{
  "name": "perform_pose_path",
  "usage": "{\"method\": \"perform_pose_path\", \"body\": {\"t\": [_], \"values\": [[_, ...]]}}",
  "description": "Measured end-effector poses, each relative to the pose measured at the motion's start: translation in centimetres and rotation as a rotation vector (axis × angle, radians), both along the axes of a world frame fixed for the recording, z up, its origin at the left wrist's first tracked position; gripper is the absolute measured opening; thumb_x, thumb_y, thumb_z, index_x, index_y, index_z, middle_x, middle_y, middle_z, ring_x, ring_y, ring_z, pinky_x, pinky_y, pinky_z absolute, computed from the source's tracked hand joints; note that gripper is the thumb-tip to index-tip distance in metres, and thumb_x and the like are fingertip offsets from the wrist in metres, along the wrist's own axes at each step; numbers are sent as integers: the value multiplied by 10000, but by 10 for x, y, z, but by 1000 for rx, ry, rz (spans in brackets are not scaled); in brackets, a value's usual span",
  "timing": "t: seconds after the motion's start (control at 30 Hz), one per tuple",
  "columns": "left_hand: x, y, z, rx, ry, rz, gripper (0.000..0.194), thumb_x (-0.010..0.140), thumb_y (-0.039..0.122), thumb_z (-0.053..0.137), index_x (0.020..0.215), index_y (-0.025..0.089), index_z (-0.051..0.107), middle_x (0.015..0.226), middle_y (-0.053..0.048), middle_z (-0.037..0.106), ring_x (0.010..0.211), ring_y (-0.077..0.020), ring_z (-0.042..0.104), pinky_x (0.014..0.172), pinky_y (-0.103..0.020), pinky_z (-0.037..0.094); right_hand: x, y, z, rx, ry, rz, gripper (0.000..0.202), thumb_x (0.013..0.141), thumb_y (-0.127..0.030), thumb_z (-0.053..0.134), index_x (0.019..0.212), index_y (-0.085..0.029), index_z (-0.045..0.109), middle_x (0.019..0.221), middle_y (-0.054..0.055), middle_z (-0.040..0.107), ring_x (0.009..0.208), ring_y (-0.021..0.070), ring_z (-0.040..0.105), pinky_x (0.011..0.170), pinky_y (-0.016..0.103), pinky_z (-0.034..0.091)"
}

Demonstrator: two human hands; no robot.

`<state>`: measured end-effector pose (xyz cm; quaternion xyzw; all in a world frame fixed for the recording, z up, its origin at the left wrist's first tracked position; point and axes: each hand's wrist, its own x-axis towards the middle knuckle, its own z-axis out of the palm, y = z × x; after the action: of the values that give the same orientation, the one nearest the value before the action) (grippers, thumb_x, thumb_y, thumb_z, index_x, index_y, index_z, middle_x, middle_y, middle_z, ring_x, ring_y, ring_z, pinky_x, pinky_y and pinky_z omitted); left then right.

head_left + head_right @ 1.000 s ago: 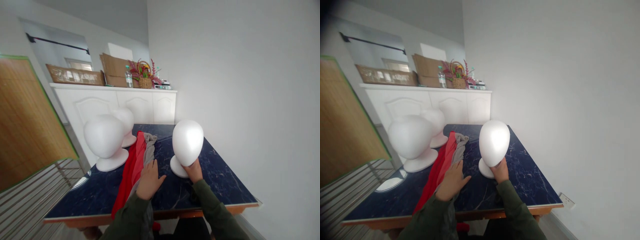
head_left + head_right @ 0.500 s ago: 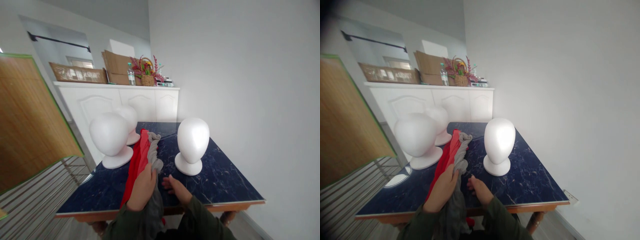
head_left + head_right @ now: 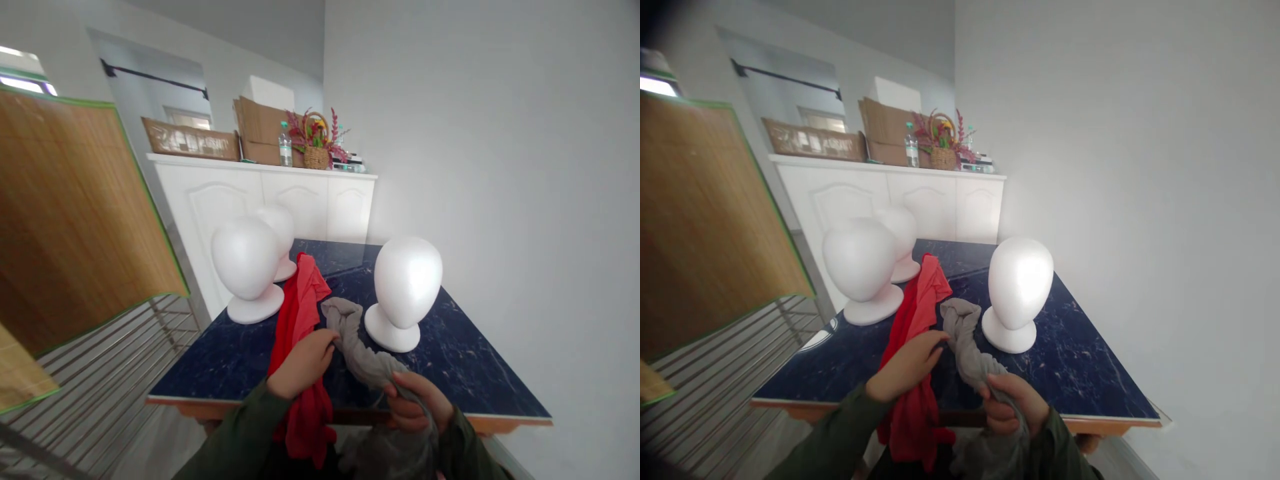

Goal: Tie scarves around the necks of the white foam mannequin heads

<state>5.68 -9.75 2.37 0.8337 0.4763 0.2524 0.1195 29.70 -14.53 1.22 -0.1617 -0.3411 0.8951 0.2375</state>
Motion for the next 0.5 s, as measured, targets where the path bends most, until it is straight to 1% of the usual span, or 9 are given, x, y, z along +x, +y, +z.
{"method": "perform_pose_path", "body": {"t": [0.07, 0.17, 0.2, 0.23, 0.27, 0.33, 0.37, 0.4, 0.5], "values": [[13, 37, 0, 11, 138, -42, 377, 805, 159, 387, 1159, 132, 513, 1221, -117, 540, 1150, -204, 474, 1011, -336, 320, 11, -16, -2, 34, -5, -35, 292, 768, -451, 560, 723, -166, 517, 348, -114, 305, 250, 13, 168, 272, 153, 85], [38, 85, 3, -25, 204, -102, 529, 691, 184, 547, 1210, 125, 470, 1351, -135, 423, 1257, -257, 355, 1053, -380, 243, 22, -37, -7, 56, -22, -89, 301, 777, -455, 548, 727, -159, 530, 346, -106, 316, 241, 15, 177, 268, 156, 102], [45, 98, 3, -51, 204, -121, 544, 636, 186, 596, 1170, 138, 504, 1339, -130, 440, 1252, -275, 361, 1045, -392, 252, 24, -43, -11, 52, -41, -112, 309, 770, -462, 555, 725, -157, 531, 344, -104, 321, 239, 16, 184, 267, 156, 109], [51, 108, 3, -81, 200, -133, 498, 594, 182, 623, 1086, 147, 557, 1286, -126, 499, 1217, -287, 405, 1023, -395, 285, 27, -48, -14, 46, -65, -134, 321, 756, -474, 568, 722, -157, 530, 341, -103, 325, 238, 18, 193, 266, 157, 117], [55, 116, 3, -111, 193, -135, 398, 578, 180, 626, 973, 149, 602, 1196, -125, 570, 1157, -289, 467, 989, -388, 329, 30, -53, -18, 44, -90, -157, 336, 740, -489, 582, 716, -158, 529, 336, -102, 326, 237, 20, 201, 265, 158, 125], [59, 124, 5, -149, 149, -114, 164, 614, 187, 580, 768, 146, 616, 986, -124, 658, 1012, -273, 565, 905, -365, 401, 39, -61, -25, 54, -146, -218, 354, 722, -507, 595, 719, -159, 530, 333, -102, 333, 237, 23, 216, 267, 156, 142], [58, 125, 7, -154, 110, -97, 100, 648, 192, 540, 711, 145, 602, 906, -120, 669, 952, -261, 590, 868, -356, 423, 44, -64, -28, 66, -169, -256, 354, 723, -507, 596, 727, -158, 533, 336, -101, 339, 239, 23, 223, 269, 155, 151], [55, 125, 11, -155, 60, -83, 108, 686, 197, 493, 686, 146, 589, 851, -112, 669, 903, -248, 605, 835, -348, 440, 50, -67, -30, 82, -188, -293, 350, 727, -503, 595, 738, -158, 536, 340, -101, 344, 241, 23, 228, 273, 153, 160], [34, 113, 28, -162, -86, -67, 290, 804, 229, 323, 661, 157, 566, 693, -67, 645, 729, -197, 624, 699, -315, 486, 73, -71, -32, 140, -251, -372, 346, 724, -491, 608, 766, -155, 543, 356, -99, 354, 253, 19, 236, 284, 150, 183]]}}
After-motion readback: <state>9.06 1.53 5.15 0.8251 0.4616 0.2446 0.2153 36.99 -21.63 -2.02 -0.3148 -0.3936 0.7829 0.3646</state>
